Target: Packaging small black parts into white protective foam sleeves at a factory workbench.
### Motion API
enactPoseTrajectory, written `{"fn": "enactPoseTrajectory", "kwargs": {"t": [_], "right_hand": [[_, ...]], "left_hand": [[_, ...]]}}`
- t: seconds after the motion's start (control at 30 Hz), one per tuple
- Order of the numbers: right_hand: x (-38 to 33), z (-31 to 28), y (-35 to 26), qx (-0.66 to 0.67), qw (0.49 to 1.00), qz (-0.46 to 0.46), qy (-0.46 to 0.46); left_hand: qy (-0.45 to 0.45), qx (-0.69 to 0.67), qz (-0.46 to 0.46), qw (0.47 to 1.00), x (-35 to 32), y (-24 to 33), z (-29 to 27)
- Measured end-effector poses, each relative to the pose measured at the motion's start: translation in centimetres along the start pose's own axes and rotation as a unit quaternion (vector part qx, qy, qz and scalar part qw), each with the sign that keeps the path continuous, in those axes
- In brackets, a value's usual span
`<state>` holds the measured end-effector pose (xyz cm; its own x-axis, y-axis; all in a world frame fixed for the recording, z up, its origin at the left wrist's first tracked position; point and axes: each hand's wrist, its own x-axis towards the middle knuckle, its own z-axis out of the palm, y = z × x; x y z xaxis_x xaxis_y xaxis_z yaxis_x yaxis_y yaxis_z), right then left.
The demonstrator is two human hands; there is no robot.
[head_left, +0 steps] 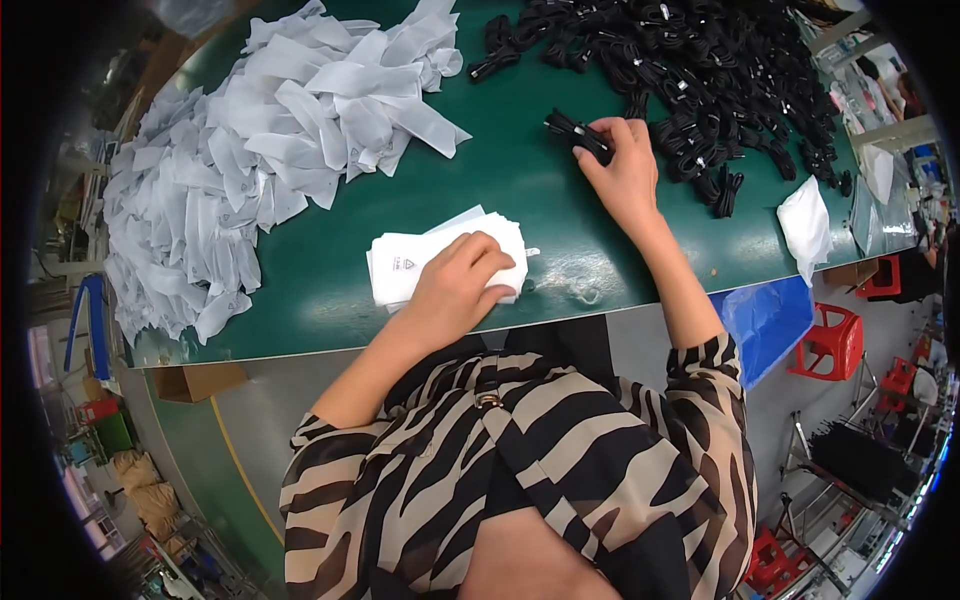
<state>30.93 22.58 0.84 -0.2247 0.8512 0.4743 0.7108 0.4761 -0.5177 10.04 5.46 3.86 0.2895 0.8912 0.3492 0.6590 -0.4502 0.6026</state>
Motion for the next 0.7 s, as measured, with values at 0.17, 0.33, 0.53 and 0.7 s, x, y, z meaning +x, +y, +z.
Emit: {"fn": "enactPoseTrajectory", "kwargs": {"t": [0.17,0.33,0.53,0.7], "right_hand": [[-5.4,-2.7,-4.1,0.274,0.955,0.096,-0.06],[-10.3,-4.6,-6.0,0.217,0.975,-0.044,-0.026],[-11.8,-5.4,-5.9,0.174,0.978,-0.083,-0.075],[-10.8,-5.3,-5.5,0.267,0.938,0.001,-0.221]], "left_hand": [[0.033,-0.028,-0.048,0.998,-0.8,-0.8,1.5],[0.065,-0.098,-0.136,0.984,-0.7,-0.3,1.3],[0.067,-0.139,-0.16,0.975,-0.5,-0.1,1.0],[0.085,-0.164,-0.103,0.977,0.2,0.7,0.8]]}}
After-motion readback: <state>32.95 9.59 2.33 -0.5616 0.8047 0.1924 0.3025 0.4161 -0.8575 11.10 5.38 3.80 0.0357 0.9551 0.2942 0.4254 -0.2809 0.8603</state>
